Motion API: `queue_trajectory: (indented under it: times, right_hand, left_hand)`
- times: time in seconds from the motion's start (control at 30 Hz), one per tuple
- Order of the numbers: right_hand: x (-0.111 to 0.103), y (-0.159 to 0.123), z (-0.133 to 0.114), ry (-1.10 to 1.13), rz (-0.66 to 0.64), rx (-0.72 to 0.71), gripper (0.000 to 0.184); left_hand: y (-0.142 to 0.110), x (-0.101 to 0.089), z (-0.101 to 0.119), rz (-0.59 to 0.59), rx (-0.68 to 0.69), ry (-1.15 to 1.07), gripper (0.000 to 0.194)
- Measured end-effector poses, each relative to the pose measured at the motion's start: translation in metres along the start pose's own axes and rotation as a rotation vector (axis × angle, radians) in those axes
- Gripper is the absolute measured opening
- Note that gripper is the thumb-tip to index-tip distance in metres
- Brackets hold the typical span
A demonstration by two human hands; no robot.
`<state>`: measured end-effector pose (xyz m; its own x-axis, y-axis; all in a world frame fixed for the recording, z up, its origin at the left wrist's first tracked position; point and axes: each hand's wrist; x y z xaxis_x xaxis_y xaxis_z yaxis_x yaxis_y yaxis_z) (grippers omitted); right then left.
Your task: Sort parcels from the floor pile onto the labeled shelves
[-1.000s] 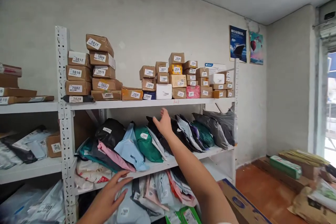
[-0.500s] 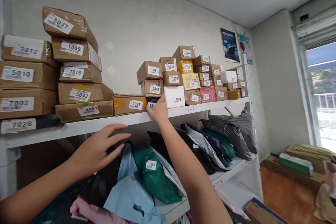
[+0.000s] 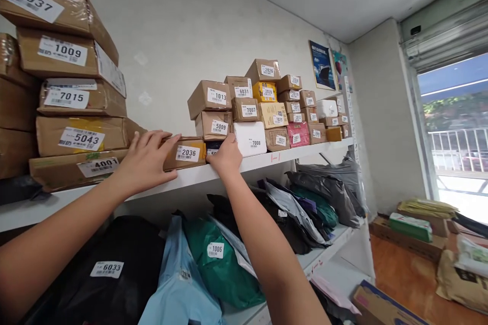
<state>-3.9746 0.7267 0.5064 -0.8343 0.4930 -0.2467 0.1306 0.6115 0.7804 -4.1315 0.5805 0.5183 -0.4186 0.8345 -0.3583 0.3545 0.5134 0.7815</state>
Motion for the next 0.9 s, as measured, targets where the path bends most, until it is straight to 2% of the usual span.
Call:
queue_trajectory:
  times: [0.13, 0.33, 0.5, 0.63, 0.77, 0.9]
  right_hand:
    - [-0.002, -0.008, 0.005, 0.036, 0.044, 0.016, 0.075]
    - [-0.001, -0.013, 0.011, 0.149, 0.081, 0.035, 0.071]
    - [0.005, -0.015, 0.018, 0.175, 0.114, -0.020, 0.070]
    - [0.007, -0.014, 0.022, 0.131, 0.106, -0.096, 0.074]
    - [0.010, -0.014, 0.025, 0.106, 0.106, -0.154, 0.075]
    - [0.011, -0.016, 0.025, 0.007, 0.115, -0.228, 0.079]
  left_hand:
    - [0.006, -0.005, 0.005, -0.034, -0.017, 0.042, 0.084]
    - [0.025, -0.016, 0.007, -0.150, -0.012, 0.146, 0.079]
    - [0.032, -0.014, 0.001, -0.210, 0.035, 0.055, 0.085]
    - [0.023, -0.014, 0.002, -0.131, 0.080, 0.033, 0.087]
    - [0.007, -0.022, 0.006, -0.029, 0.138, 0.025, 0.084]
    - [0.000, -0.027, 0.007, 0.008, 0.134, 0.073, 0.094]
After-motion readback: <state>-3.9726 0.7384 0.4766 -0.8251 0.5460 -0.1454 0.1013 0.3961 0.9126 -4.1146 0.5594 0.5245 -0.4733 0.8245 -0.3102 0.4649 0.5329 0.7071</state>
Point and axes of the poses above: each hand's wrist, its own y-axis towards the middle knuckle, its own x-axis out of the palm, z = x × y, and after that the axes turned 4 degrees about x, right-handed
